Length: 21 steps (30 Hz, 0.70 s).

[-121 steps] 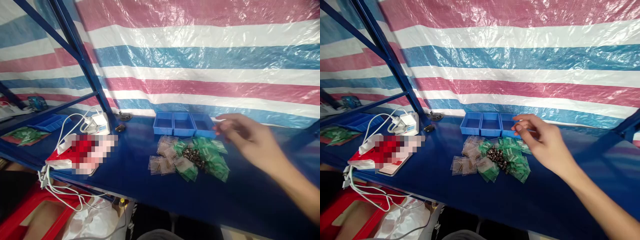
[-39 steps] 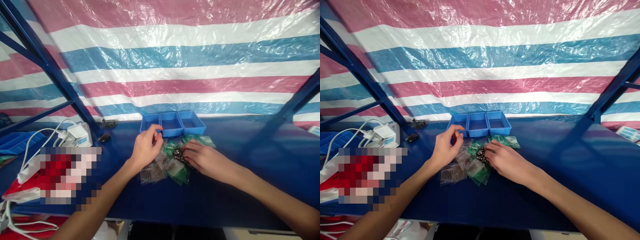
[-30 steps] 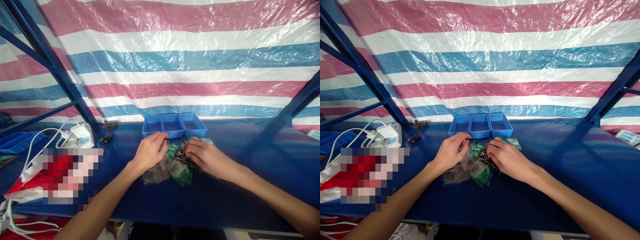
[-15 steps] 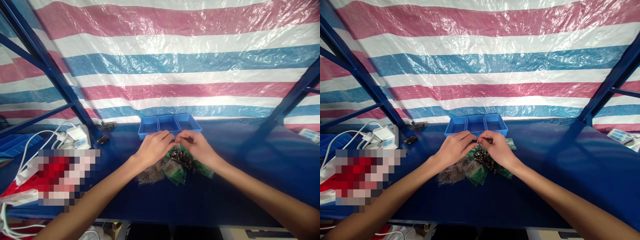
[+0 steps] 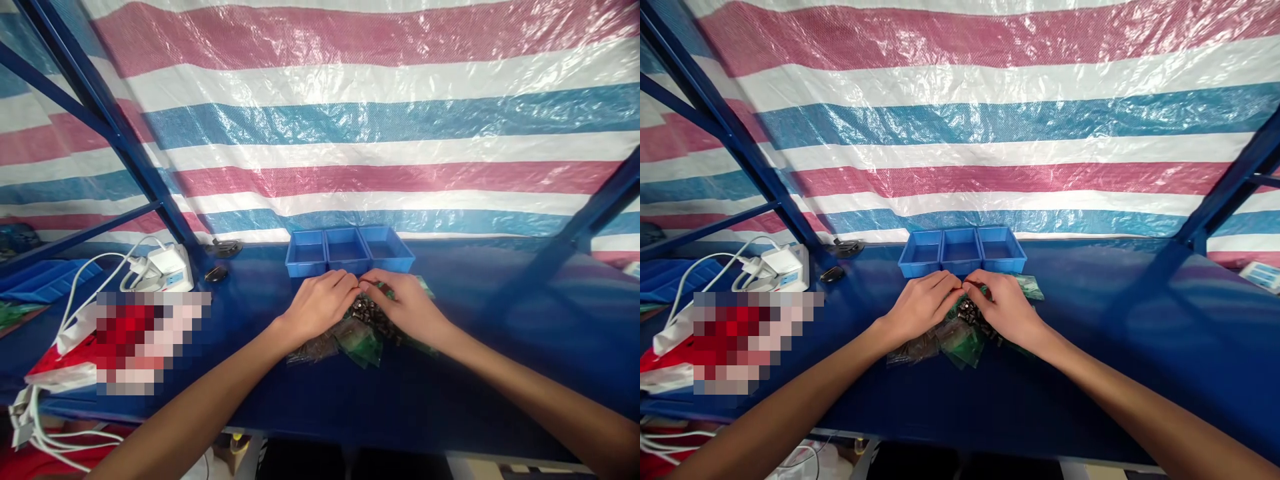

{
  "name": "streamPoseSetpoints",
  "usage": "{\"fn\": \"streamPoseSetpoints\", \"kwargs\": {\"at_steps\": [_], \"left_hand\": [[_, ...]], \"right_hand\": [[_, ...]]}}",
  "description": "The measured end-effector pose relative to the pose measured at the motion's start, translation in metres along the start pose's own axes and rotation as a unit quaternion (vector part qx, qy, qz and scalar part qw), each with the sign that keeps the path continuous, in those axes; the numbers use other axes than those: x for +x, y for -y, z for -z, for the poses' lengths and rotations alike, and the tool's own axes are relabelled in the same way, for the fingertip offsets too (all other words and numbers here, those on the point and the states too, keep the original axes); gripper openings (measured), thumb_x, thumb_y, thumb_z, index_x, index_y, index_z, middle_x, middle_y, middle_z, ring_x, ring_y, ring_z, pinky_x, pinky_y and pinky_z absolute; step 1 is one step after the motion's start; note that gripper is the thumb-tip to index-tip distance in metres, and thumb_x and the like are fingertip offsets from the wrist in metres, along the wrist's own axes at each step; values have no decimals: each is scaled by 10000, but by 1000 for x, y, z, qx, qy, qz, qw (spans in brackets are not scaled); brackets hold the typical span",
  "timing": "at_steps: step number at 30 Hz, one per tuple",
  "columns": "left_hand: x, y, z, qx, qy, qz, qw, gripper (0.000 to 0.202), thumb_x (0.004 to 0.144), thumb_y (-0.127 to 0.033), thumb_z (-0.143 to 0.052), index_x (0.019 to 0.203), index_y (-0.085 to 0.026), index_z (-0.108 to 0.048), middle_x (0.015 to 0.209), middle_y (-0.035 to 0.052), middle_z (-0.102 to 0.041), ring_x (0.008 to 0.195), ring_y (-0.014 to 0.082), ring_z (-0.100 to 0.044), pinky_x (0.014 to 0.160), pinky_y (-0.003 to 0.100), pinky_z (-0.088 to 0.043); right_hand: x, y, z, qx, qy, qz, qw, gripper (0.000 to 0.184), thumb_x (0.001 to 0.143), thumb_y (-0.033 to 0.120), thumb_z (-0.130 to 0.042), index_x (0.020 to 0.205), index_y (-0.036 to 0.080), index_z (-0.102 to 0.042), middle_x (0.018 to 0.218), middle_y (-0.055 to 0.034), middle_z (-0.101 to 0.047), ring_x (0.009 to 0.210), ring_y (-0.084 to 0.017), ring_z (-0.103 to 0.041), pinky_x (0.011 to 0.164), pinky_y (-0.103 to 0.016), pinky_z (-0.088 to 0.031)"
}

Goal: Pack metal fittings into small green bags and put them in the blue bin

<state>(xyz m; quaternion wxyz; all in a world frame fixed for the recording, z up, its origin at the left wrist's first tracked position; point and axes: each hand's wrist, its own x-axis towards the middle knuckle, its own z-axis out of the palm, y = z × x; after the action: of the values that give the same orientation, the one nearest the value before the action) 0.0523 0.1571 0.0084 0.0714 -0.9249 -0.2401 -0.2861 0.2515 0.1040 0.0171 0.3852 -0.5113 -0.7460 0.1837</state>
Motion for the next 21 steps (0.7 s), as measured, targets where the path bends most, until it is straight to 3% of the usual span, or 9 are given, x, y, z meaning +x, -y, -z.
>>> {"fn": "streamPoseSetpoints", "kwargs": {"at_steps": [7,11,16,21], "left_hand": [[1,-1,6,-43,-11,-4,999,293,1086,-365,-423,986,-170,-618,885,18,-675,775,143,-644,641,258,-461],[0,-1,7,-58,-30,-12,998,296,1088,-344,-419,1008,-172,-646,924,32,-704,808,143,-668,692,256,-499],[-1,-4,6,-51,-72,1,996,259,1055,-392,-507,1005,-183,-652,910,14,-707,766,131,-666,648,240,-486],[-3,-8,3,-46,-56,8,997,236,1060,-349,-485,1026,-173,-639,920,28,-696,739,137,-654,599,238,-457]], "right_hand": [[1,-1,5,86,27,-23,996,350,1005,449,-514,838,194,-686,840,-53,-713,778,-223,-645,644,-315,-461],[1,-1,5,104,28,-35,994,358,1011,437,-506,802,193,-665,780,-36,-673,703,-194,-590,597,-297,-410],[-2,2,2,97,21,-29,995,371,1018,439,-496,799,189,-660,706,-8,-588,618,-157,-495,557,-282,-334],[-3,1,0,15,-1,11,1000,374,1047,389,-444,794,192,-636,658,5,-559,584,-151,-489,557,-288,-325]]}}
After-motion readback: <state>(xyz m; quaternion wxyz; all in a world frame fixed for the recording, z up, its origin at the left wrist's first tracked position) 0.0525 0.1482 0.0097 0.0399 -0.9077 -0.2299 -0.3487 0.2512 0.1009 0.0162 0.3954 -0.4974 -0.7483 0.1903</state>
